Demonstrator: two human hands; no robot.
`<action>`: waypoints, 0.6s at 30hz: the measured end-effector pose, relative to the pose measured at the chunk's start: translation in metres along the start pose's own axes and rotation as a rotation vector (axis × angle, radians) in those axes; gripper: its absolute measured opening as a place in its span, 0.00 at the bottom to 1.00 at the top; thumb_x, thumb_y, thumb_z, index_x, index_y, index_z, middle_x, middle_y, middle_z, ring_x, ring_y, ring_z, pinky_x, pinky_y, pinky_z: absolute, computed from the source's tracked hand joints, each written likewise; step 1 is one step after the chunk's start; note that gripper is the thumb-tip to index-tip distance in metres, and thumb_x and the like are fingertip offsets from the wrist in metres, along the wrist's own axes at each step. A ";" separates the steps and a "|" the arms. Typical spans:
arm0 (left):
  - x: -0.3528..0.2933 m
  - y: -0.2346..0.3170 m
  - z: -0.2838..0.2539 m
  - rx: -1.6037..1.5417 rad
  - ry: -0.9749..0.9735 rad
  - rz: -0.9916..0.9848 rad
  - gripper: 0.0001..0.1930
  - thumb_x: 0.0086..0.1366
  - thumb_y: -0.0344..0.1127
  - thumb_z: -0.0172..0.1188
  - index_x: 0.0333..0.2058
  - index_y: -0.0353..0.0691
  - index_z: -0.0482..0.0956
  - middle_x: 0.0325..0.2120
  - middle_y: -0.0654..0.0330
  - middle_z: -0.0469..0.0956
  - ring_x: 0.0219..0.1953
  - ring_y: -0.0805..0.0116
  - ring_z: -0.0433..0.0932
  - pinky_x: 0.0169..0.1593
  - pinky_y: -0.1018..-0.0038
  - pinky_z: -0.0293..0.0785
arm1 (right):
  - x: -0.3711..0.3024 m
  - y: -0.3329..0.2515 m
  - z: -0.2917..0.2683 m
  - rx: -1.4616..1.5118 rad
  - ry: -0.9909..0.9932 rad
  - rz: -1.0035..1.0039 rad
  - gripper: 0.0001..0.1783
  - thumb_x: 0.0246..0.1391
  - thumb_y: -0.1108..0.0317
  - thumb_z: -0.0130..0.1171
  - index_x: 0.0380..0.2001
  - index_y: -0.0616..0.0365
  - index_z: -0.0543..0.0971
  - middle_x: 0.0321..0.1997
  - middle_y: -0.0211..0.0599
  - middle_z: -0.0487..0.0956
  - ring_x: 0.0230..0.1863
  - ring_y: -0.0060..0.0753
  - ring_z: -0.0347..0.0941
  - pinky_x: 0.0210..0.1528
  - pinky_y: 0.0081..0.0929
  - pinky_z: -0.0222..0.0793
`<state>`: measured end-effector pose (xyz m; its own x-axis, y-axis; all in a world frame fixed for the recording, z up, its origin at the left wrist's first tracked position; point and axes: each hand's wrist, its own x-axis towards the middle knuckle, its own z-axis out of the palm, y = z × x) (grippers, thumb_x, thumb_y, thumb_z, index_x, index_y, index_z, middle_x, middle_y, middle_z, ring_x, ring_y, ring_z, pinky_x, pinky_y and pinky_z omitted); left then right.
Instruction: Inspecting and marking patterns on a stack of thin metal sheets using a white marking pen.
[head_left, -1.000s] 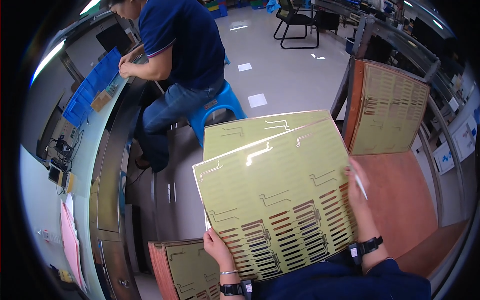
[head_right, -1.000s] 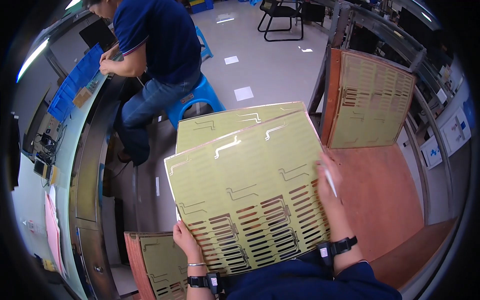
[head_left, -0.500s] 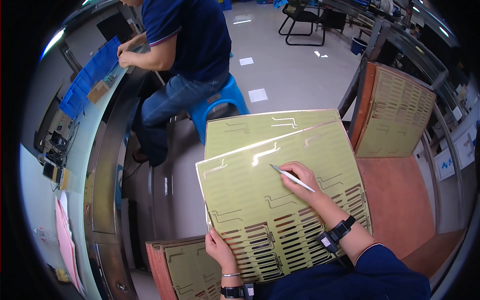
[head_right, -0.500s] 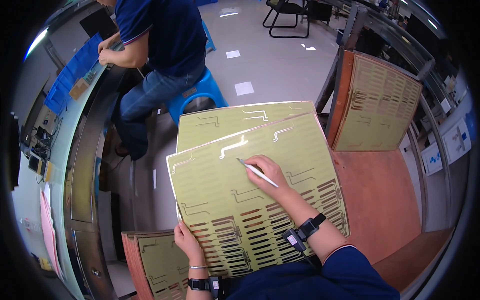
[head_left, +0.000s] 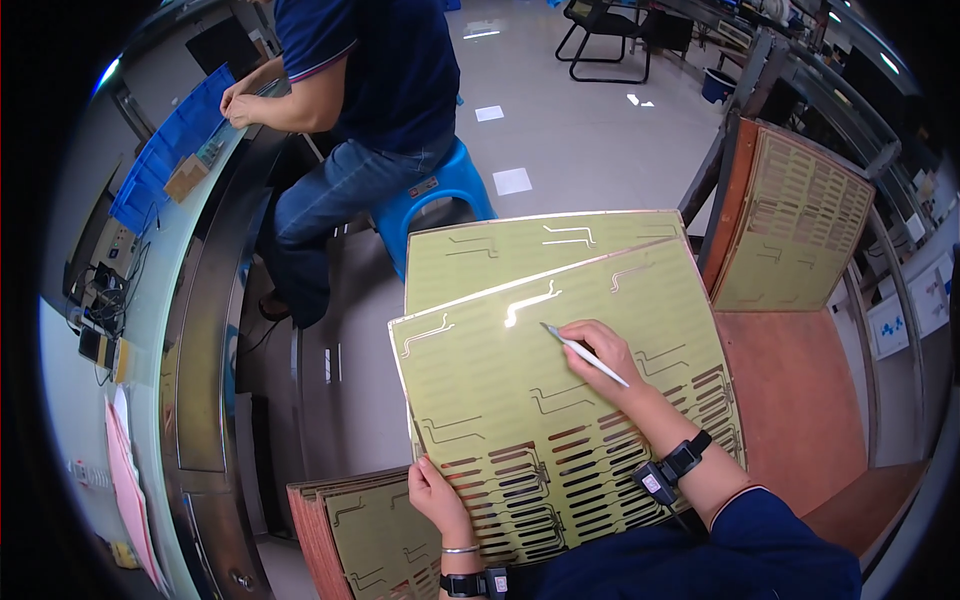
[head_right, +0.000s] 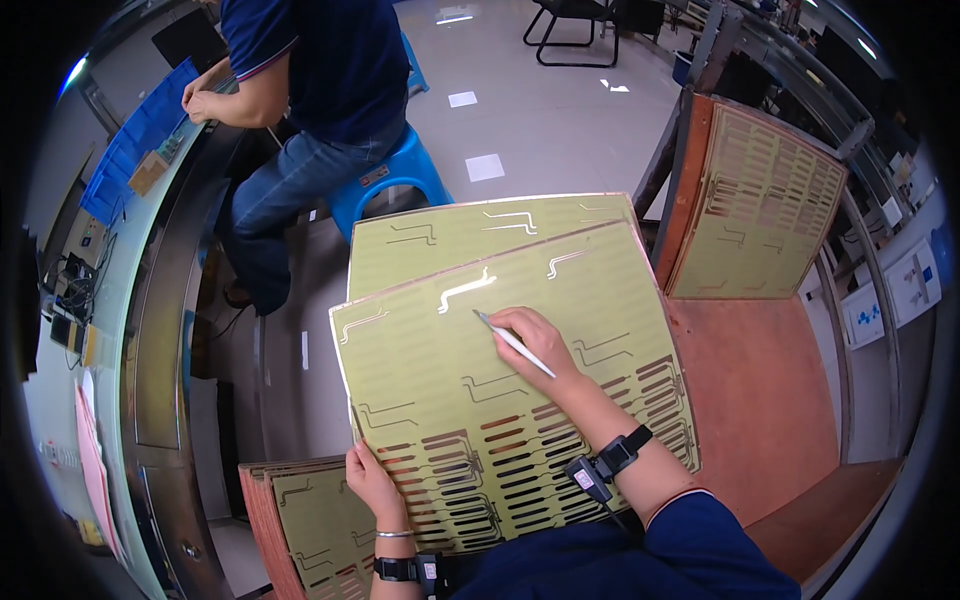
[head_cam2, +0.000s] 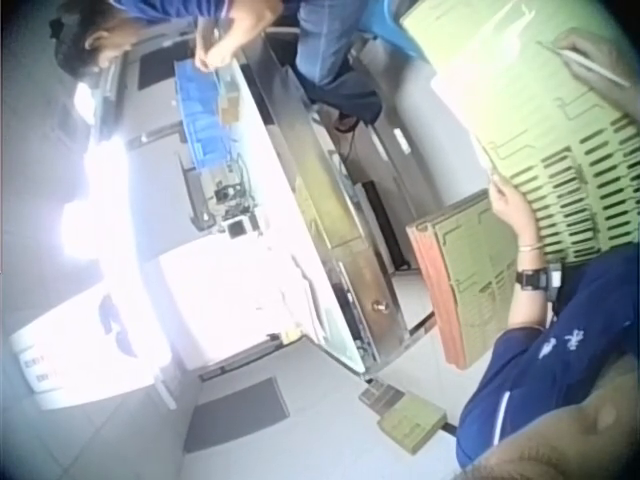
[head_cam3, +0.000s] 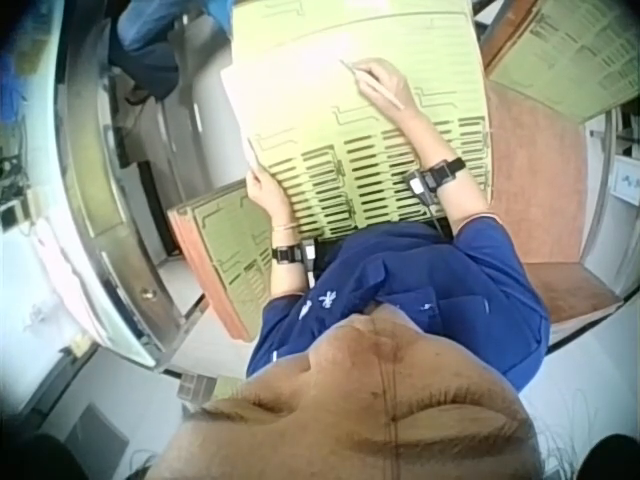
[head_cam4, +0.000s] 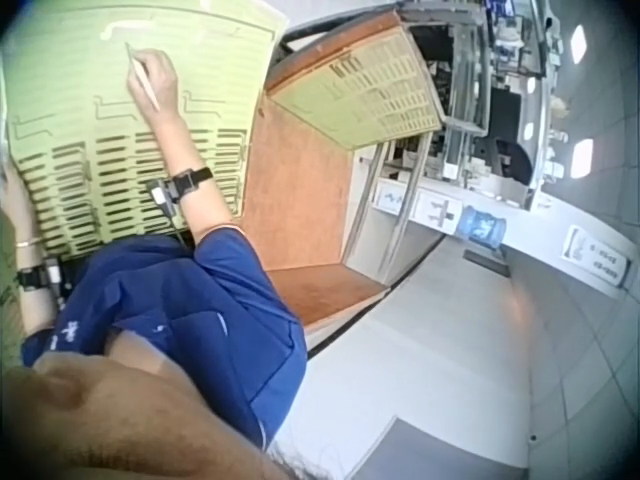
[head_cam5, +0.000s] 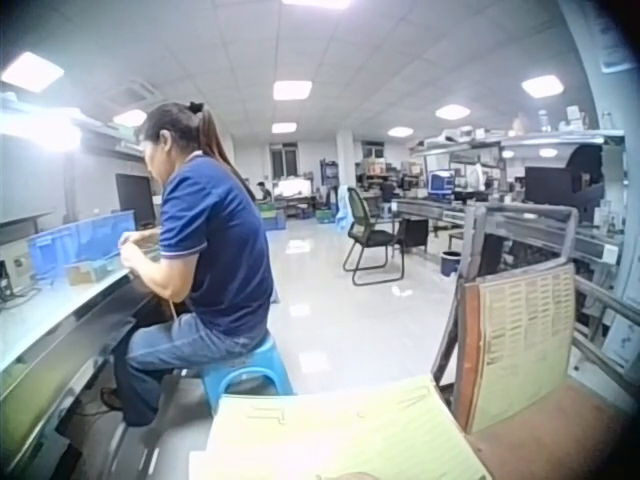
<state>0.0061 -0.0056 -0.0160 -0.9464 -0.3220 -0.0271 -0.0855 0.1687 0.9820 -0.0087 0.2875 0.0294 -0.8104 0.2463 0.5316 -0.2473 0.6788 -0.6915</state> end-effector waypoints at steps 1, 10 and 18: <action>0.000 0.000 0.000 0.000 -0.001 0.001 0.17 0.73 0.37 0.47 0.30 0.29 0.75 0.22 0.64 0.75 0.26 0.79 0.66 0.31 0.78 0.67 | 0.000 0.000 0.000 0.004 -0.002 0.010 0.09 0.47 0.76 0.62 0.35 0.61 0.77 0.37 0.41 0.80 0.40 0.42 0.78 0.44 0.32 0.75; 0.000 -0.001 -0.001 -0.009 0.000 -0.015 0.17 0.73 0.37 0.47 0.32 0.28 0.76 0.23 0.64 0.75 0.27 0.79 0.67 0.32 0.78 0.68 | -0.001 0.000 0.000 0.026 0.002 0.027 0.09 0.47 0.76 0.61 0.35 0.61 0.77 0.37 0.41 0.80 0.40 0.42 0.78 0.43 0.31 0.75; 0.000 0.000 -0.001 -0.011 -0.001 -0.004 0.17 0.73 0.38 0.47 0.31 0.28 0.76 0.23 0.64 0.75 0.27 0.79 0.67 0.32 0.78 0.68 | 0.000 -0.001 -0.001 0.051 -0.009 0.053 0.09 0.47 0.76 0.61 0.35 0.61 0.78 0.37 0.41 0.80 0.39 0.41 0.78 0.43 0.31 0.75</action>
<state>0.0067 -0.0067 -0.0161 -0.9463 -0.3217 -0.0308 -0.0854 0.1569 0.9839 -0.0079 0.2878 0.0301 -0.8275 0.2746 0.4897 -0.2305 0.6292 -0.7423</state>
